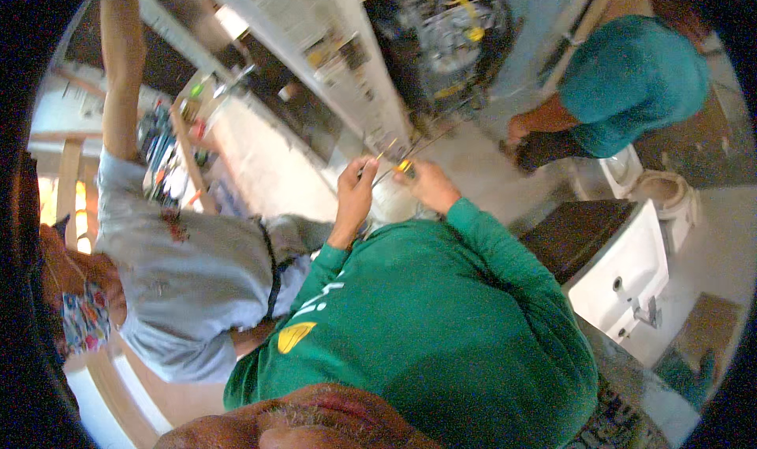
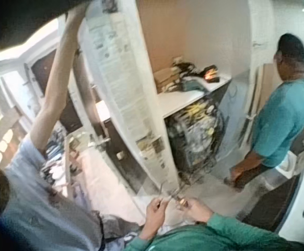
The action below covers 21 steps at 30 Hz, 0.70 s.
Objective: The person assembles a cabinet by positioning a large white panel, cutting a yellow wire with pliers, and using a cordless drill to fasten the panel to the frame. They also handle a small white plastic piece and a metal bracket during the process.
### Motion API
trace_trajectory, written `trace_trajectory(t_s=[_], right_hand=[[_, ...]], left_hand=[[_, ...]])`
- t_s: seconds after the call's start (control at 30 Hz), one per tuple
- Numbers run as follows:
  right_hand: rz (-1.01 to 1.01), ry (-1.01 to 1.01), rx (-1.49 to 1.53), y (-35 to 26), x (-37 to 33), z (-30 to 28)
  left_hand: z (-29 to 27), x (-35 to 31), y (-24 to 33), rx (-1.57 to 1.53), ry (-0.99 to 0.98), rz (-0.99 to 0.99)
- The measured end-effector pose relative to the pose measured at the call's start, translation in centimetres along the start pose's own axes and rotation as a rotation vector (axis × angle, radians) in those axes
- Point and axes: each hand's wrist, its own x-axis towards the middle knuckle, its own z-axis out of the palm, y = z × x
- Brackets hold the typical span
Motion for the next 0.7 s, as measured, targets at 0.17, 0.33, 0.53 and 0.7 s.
trace_trajectory(t_s=[0.17, 0.33, 0.53, 0.7], right_hand=[[-0.083, 0.016, -0.102, 0.6, 0.2, -0.7], [-0.124, 0.149, -0.273, 1.6, -0.8, -1.5], [0.081, -0.22, 0.672, 2.7, 0.2, -4.2], [0.131, -0.191, 1.802, 7.5, 0.0, -3.8]], left_hand=[[0.8, 0.4, 0.4, -0.014, -0.009, 0.0], [1.2, 1.5, -0.1, -0.045, -0.006, -0.08], [1.5, 1.9, -1.4, -0.19, 0.022, -0.118], [1.9, 2.2, -1.3, -0.263, -0.066, -0.217]])
